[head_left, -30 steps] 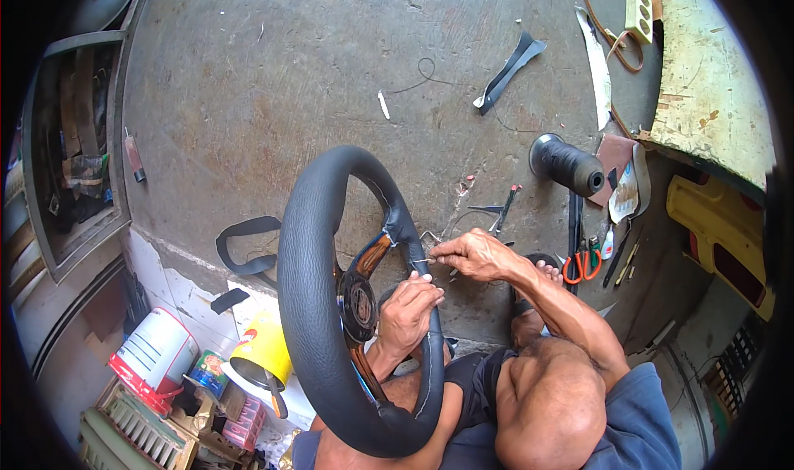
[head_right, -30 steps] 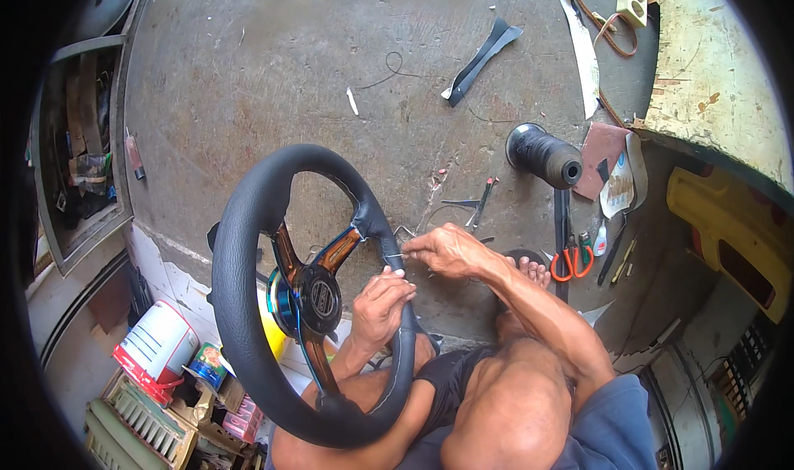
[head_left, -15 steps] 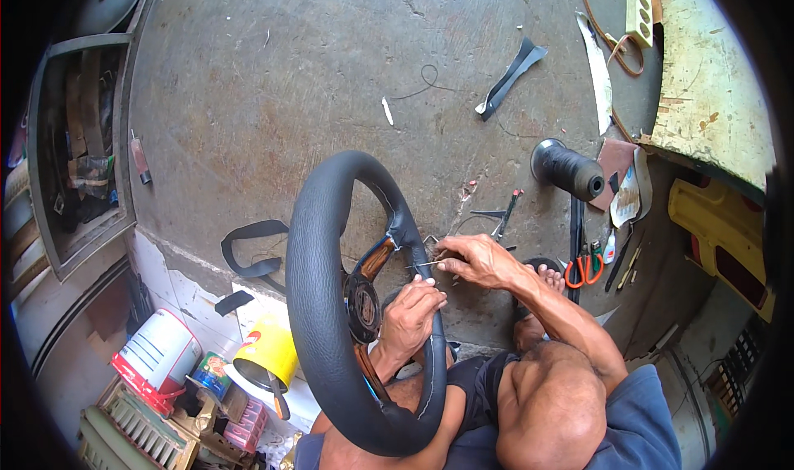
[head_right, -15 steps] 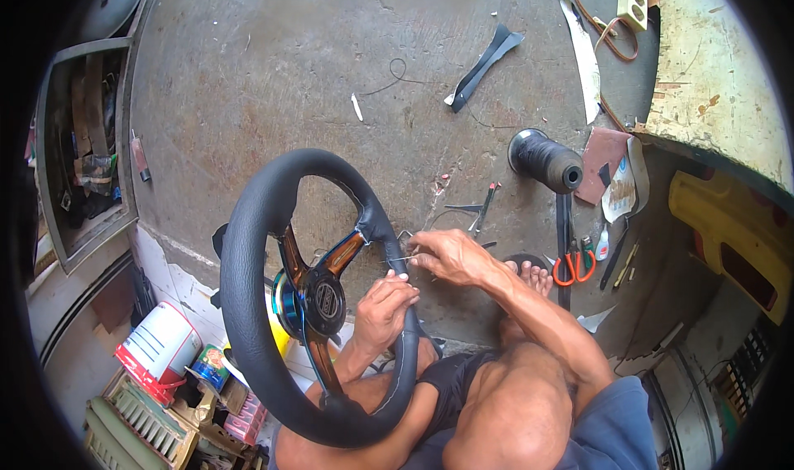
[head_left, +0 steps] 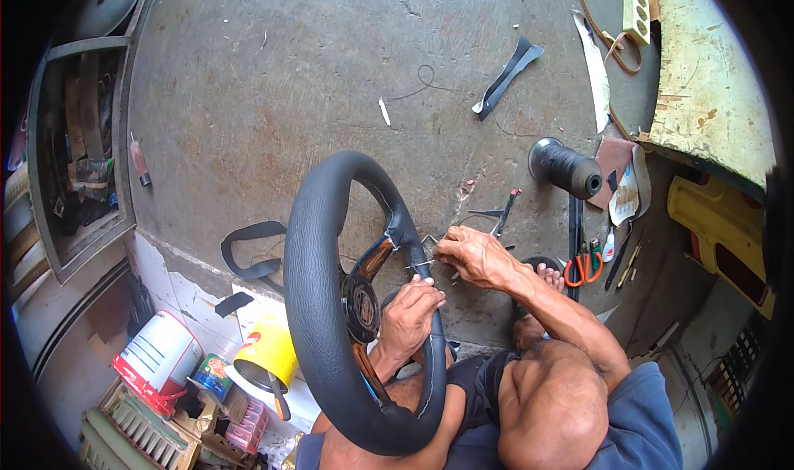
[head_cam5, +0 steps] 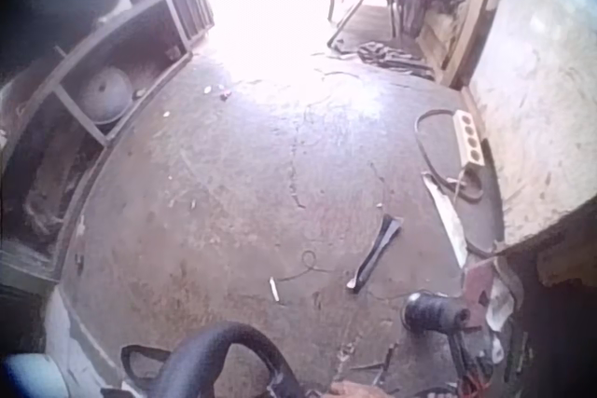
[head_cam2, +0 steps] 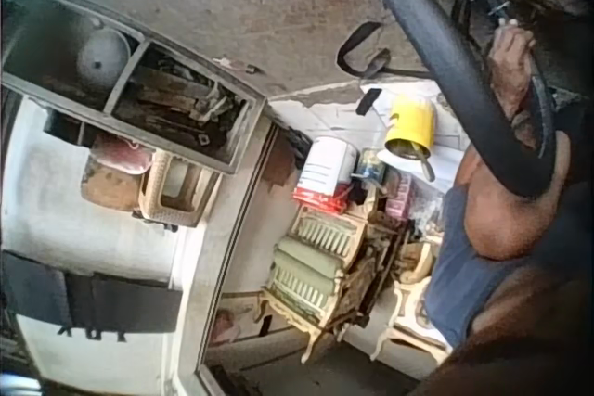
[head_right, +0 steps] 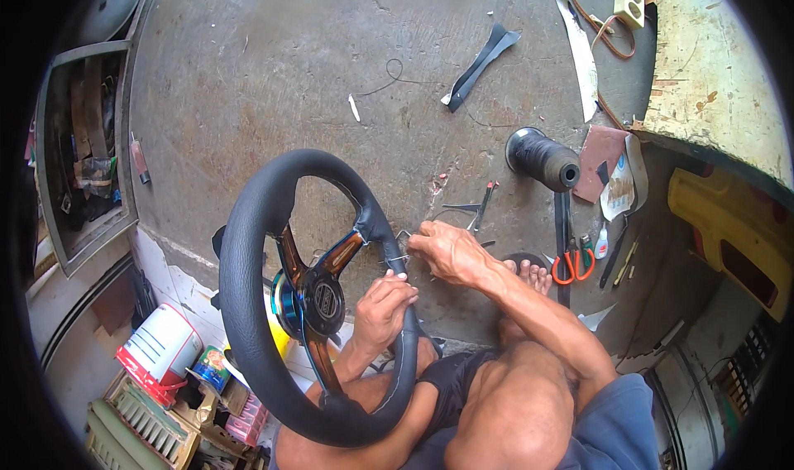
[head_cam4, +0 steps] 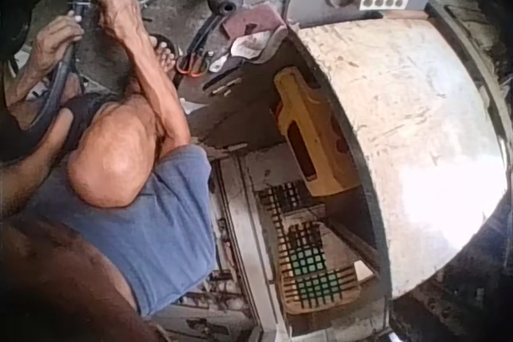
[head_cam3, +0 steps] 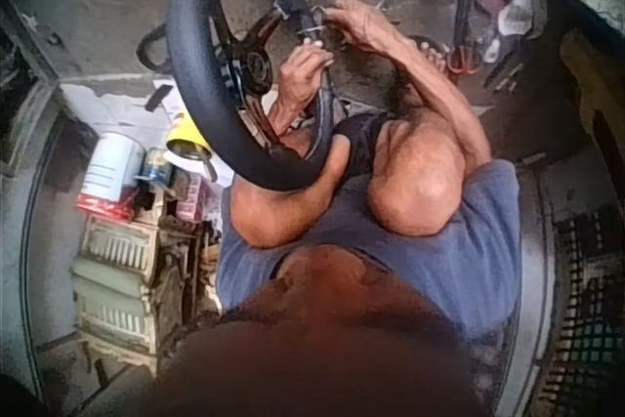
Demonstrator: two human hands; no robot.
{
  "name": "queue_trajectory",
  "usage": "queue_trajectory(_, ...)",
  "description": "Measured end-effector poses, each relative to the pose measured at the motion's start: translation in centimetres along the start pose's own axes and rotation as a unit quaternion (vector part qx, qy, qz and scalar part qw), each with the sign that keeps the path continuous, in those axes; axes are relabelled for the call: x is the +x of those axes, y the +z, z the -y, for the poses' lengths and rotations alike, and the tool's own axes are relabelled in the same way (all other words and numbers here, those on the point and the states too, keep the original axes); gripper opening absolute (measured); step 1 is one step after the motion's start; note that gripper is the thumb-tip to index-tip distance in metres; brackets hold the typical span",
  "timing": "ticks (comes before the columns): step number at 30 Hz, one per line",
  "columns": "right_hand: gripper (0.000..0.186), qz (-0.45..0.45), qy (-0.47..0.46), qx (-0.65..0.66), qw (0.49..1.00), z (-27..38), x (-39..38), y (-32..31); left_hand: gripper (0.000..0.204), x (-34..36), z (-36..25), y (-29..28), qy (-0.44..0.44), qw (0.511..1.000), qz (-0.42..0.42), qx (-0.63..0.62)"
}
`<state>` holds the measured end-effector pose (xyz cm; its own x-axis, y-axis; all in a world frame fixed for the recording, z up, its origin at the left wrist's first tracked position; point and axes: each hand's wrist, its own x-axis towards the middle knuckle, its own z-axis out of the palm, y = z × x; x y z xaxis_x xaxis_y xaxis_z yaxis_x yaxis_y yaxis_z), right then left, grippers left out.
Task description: The person wraps leather onto the rim of a steering wheel, uses a needle and thread to stitch the leather edges together, and uses shears to trim excess material.
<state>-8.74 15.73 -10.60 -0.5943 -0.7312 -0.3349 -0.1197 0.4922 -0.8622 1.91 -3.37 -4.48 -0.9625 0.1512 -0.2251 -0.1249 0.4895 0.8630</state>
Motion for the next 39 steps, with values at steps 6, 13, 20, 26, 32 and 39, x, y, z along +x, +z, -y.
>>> queue_trajectory(6, 0.012, 0.006, -0.015, -0.007, 1.000, 0.5, 0.6, 0.5, 0.018, -0.1, -0.2, -0.2, 0.000, 1.000, 0.005, 0.010)
queue_trajectory(13, 0.014, -0.059, -0.014, -0.048, 0.997, 2.5, 1.3, -1.1, 0.016, 0.8, -0.8, -0.3, 0.016, 1.000, 0.013, 0.021)
queue_trajectory(20, 0.014, -0.027, -0.106, -0.207, 0.972, 7.0, 2.1, -1.1, 0.013, 0.7, -1.5, -0.5, 0.026, 1.000, 0.012, 0.009)
queue_trajectory(26, 0.016, -0.003, -0.084, -0.226, 0.970, 7.1, 3.3, 2.8, 0.016, -1.3, -1.2, -1.1, -0.001, 0.999, 0.045, -0.032)
queue_trajectory(32, 0.015, 0.039, -0.200, -0.178, 0.963, 6.7, 5.2, 4.3, 0.015, -2.1, -1.0, -0.8, -0.002, 0.993, 0.102, -0.055)
queue_trajectory(39, 0.018, 0.052, -0.230, 0.010, 0.972, 6.6, 5.2, 6.2, 0.014, -2.8, -1.4, -0.9, -0.032, 0.984, 0.123, -0.128)
